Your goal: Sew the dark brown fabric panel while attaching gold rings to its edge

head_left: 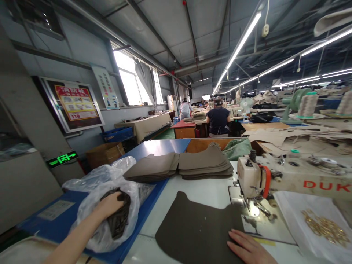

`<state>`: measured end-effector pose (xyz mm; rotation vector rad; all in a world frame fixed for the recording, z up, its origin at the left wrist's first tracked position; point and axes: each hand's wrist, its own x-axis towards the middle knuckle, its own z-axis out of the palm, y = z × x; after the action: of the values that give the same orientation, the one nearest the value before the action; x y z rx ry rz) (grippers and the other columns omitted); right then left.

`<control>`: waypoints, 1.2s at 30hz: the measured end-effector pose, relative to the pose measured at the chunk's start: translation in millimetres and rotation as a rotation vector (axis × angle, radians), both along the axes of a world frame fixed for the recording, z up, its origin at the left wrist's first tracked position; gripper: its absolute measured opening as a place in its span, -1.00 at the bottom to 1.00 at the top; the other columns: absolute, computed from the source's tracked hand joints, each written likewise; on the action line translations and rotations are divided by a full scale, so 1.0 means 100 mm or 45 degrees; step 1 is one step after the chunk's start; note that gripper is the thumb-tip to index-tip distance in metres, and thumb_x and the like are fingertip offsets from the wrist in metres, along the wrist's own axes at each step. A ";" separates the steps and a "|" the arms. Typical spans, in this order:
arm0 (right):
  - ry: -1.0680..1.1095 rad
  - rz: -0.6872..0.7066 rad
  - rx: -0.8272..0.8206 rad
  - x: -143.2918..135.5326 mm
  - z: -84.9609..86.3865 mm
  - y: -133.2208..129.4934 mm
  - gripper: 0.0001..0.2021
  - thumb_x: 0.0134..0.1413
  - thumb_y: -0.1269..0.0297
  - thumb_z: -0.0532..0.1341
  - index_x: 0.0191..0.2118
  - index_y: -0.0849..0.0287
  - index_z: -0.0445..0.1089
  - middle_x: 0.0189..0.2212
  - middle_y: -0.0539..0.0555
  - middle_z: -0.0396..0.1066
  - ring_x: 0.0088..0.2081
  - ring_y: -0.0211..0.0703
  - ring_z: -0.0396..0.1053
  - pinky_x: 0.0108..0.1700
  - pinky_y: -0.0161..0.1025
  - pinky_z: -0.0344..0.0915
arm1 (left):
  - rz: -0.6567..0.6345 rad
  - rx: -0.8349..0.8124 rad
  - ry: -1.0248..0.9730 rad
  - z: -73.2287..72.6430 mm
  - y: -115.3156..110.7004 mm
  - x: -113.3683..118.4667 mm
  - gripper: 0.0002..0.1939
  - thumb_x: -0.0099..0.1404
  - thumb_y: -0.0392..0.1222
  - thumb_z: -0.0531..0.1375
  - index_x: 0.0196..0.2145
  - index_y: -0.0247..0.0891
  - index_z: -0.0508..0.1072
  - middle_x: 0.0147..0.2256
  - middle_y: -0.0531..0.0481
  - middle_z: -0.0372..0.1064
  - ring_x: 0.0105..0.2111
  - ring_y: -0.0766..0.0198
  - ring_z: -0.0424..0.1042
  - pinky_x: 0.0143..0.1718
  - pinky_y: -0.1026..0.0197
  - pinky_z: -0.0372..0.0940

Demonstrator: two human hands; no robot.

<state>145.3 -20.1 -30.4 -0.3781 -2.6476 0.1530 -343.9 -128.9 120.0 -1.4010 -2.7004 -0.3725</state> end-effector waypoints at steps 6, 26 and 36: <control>0.100 0.023 -0.008 0.03 -0.06 0.02 -0.53 0.11 0.28 0.20 0.17 0.03 0.26 0.05 0.14 0.35 0.06 -0.03 0.34 0.05 -0.24 0.32 | -0.088 -0.120 -0.152 0.11 0.08 0.01 -0.78 0.01 -0.48 0.03 -0.58 -0.32 0.44 -0.53 -0.03 0.46 -0.35 0.09 0.47 -0.29 0.22 0.24; 0.055 -0.043 -0.087 0.00 0.01 -0.06 -0.49 -0.01 0.46 0.15 0.12 0.06 0.32 0.07 0.14 0.33 0.07 0.02 0.32 0.06 -0.15 0.32 | -0.003 0.274 -0.659 0.17 -0.19 -0.10 -0.82 0.12 -0.30 0.08 -0.53 -0.28 0.47 -0.66 0.21 0.43 -0.53 0.29 0.46 -0.45 0.37 0.29; 0.070 -0.054 -0.022 0.01 0.03 -0.07 -0.50 -0.01 0.47 0.14 0.10 0.08 0.33 0.05 0.12 0.35 0.07 -0.04 0.33 0.05 -0.21 0.33 | 0.025 0.250 -0.527 0.23 -0.20 -0.23 -0.84 -0.01 -0.44 0.13 -0.50 -0.27 0.48 -0.55 0.14 0.54 -0.39 0.20 0.52 -0.34 0.35 0.29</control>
<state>146.0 -27.5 -27.8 -0.4293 -2.5834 0.1708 -367.2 -149.0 143.3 -1.3672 -2.8768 -0.9968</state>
